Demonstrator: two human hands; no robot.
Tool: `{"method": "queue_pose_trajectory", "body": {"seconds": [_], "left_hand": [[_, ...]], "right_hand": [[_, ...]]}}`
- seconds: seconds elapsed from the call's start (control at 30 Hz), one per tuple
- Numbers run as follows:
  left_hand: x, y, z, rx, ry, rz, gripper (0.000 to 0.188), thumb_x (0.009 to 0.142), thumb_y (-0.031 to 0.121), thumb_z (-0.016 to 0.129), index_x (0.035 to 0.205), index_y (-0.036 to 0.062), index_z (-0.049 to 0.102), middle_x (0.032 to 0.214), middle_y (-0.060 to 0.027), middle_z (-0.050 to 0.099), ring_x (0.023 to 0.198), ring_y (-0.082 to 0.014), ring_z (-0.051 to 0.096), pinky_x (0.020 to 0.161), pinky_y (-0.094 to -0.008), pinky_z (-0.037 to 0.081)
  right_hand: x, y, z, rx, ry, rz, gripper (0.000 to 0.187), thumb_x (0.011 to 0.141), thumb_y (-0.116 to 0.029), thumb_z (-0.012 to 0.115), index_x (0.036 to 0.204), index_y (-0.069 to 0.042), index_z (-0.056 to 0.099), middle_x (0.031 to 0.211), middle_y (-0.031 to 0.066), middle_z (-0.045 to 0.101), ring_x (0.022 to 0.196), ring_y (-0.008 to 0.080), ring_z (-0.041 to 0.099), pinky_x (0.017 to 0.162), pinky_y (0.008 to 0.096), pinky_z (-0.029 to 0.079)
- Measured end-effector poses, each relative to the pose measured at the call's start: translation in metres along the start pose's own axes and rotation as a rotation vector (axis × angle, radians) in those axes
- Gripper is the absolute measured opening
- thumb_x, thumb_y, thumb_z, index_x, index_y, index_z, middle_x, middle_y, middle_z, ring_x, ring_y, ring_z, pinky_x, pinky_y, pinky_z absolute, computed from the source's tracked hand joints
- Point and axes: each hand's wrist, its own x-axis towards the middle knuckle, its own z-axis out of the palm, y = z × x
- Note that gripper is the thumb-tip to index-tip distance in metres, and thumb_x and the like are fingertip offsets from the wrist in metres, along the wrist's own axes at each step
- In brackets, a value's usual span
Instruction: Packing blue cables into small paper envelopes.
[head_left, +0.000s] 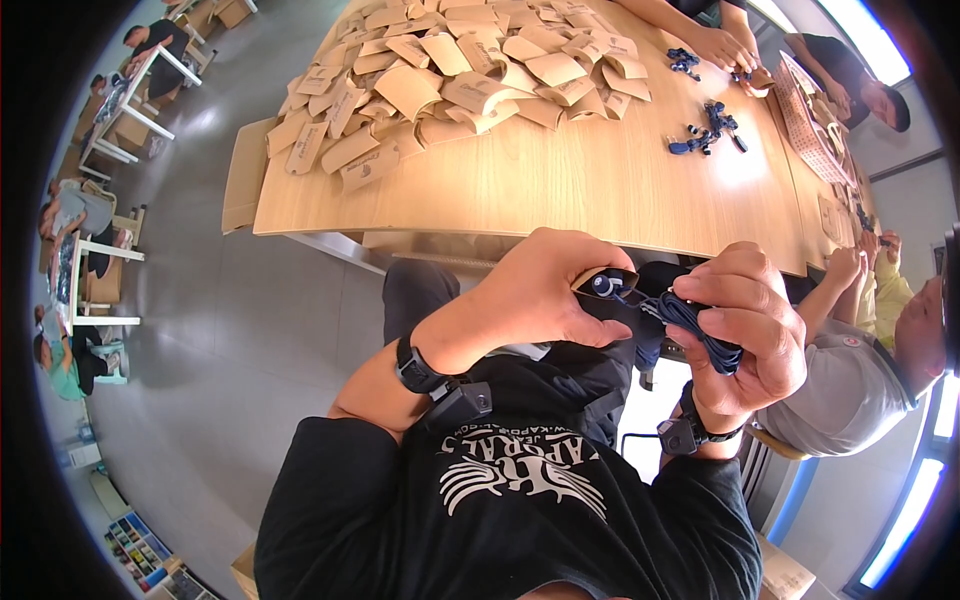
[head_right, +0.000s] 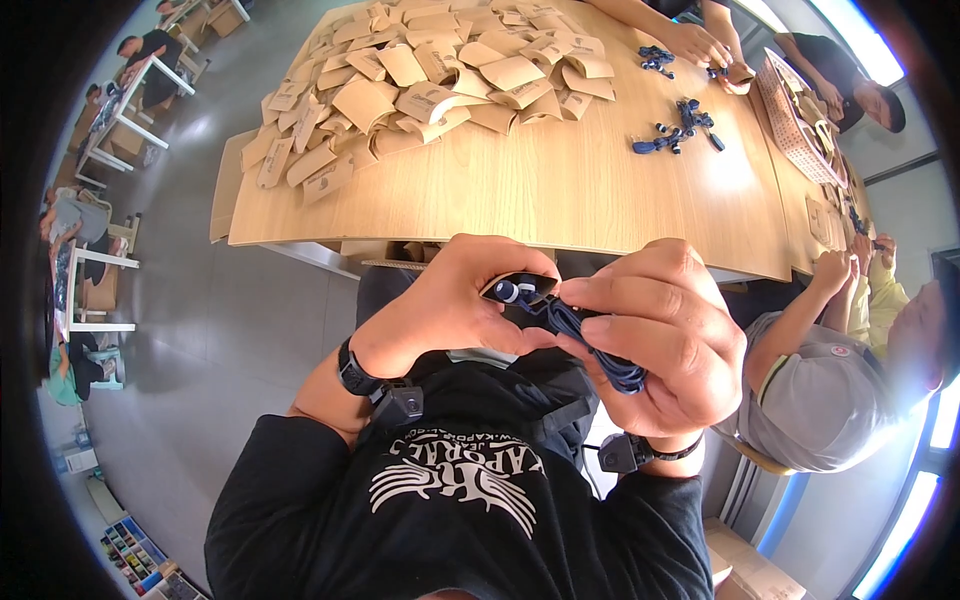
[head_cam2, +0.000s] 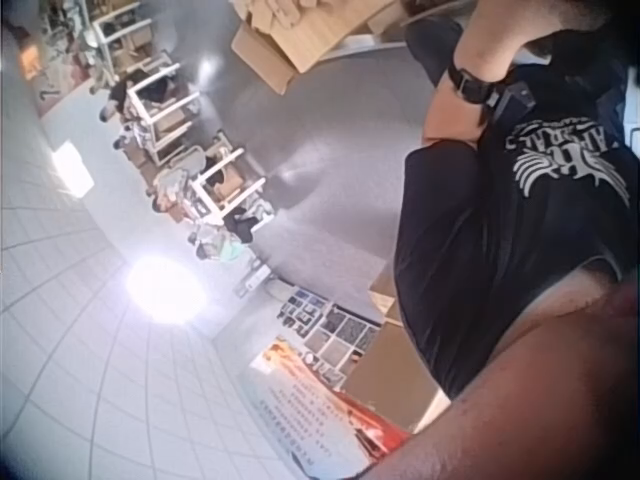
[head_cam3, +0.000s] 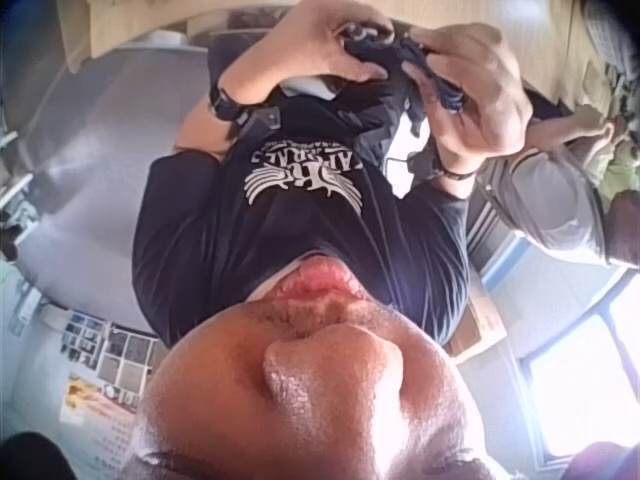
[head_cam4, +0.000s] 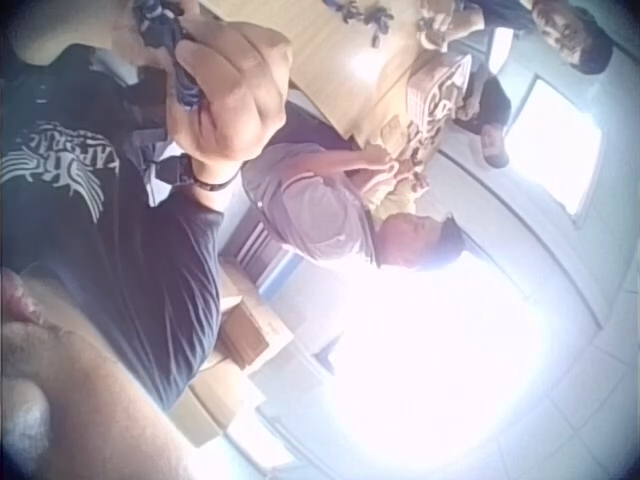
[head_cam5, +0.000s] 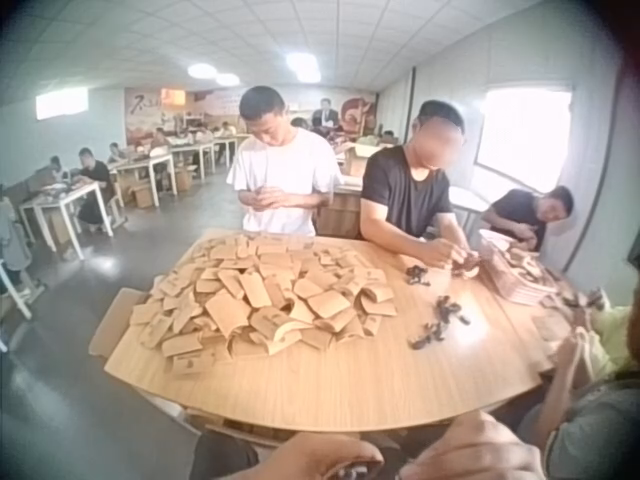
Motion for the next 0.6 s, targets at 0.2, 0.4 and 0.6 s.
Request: {"method": "queue_pose_trajectory", "body": {"seconds": [0.2,0.4,0.6], "left_hand": [[0.000,-0.007,0.004,-0.060,0.000,-0.013,0.045,0.060,0.019,0.087,0.098,0.0048,0.067,0.081,-0.0099,0.067,0.073,-0.0248,0.063,0.070,-0.0300,0.049],[0.001,-0.007,0.007,-0.022,0.035,0.061,0.044,0.060,0.020,0.087,0.097,0.0046,0.067,0.078,-0.0109,0.066,0.070,-0.0255,0.062,0.068,-0.0306,0.049],[-0.001,-0.006,0.004,-0.022,0.009,-0.087,0.041,0.062,0.020,0.086,0.094,0.0039,0.067,0.077,-0.0121,0.065,0.068,-0.0258,0.061,0.066,-0.0315,0.048]], "right_hand": [[0.000,0.000,0.001,-0.077,-0.010,0.002,0.033,0.062,0.001,0.082,0.088,-0.002,0.062,0.084,0.0160,0.071,0.071,0.0282,0.064,0.061,0.0343,0.049],[-0.003,0.007,0.008,-0.165,-0.061,0.002,0.032,0.062,0.000,0.081,0.089,-0.003,0.064,0.089,0.0121,0.071,0.074,0.0268,0.064,0.063,0.0338,0.050],[-0.003,0.004,0.010,-0.271,-0.001,-0.001,0.033,0.063,0.000,0.083,0.090,-0.004,0.064,0.090,0.0115,0.071,0.074,0.0263,0.063,0.063,0.0329,0.051]]}}
